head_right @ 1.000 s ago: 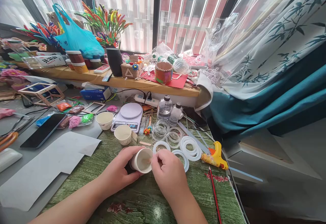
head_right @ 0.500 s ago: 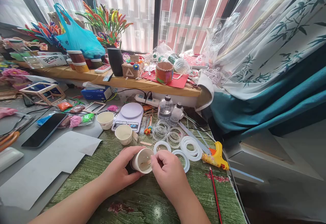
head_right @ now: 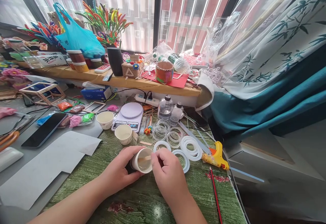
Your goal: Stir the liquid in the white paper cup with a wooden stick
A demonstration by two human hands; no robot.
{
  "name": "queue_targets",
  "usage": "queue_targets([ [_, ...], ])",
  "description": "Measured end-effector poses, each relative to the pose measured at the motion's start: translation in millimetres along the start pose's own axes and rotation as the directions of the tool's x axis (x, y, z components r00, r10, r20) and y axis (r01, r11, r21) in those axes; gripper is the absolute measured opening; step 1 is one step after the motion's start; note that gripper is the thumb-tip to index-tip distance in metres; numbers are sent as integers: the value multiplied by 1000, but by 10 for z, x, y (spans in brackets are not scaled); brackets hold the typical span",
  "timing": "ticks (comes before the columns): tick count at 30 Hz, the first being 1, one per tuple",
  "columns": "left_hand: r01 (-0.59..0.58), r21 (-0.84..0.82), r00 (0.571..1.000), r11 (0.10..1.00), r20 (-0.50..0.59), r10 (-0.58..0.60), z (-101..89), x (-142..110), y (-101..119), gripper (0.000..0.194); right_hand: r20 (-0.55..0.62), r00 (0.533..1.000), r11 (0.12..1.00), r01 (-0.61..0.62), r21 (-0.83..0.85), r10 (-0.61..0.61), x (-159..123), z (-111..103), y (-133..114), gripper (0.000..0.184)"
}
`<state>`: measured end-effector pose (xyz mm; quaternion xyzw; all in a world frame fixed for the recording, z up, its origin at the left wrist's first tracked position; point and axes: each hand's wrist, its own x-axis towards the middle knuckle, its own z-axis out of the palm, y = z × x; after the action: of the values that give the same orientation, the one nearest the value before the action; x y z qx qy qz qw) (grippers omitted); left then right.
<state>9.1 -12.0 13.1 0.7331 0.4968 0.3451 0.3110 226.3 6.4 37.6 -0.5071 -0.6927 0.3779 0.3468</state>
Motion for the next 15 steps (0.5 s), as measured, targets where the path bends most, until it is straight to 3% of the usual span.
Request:
queue_targets([
  [3,-3,1,1000,1000,6,3,0,-1,-11,67,-46,999,997,-1,-73,-2,-8,-3,2,41],
  [8,-7,1,1000,1000,5,7,-1,-6,-9,68,-67,998,999,4,-46,-7,3,9,38,40],
  [12,-1,1,1000,1000,0,1,10,-9,-10,66,7,1000,999,-5,-46,5,12,27,67,41],
  [15,2,1,1000,1000,0,-2,17,-7,-12,67,-40,999,999,-13,-51,11,6,34,79,41],
])
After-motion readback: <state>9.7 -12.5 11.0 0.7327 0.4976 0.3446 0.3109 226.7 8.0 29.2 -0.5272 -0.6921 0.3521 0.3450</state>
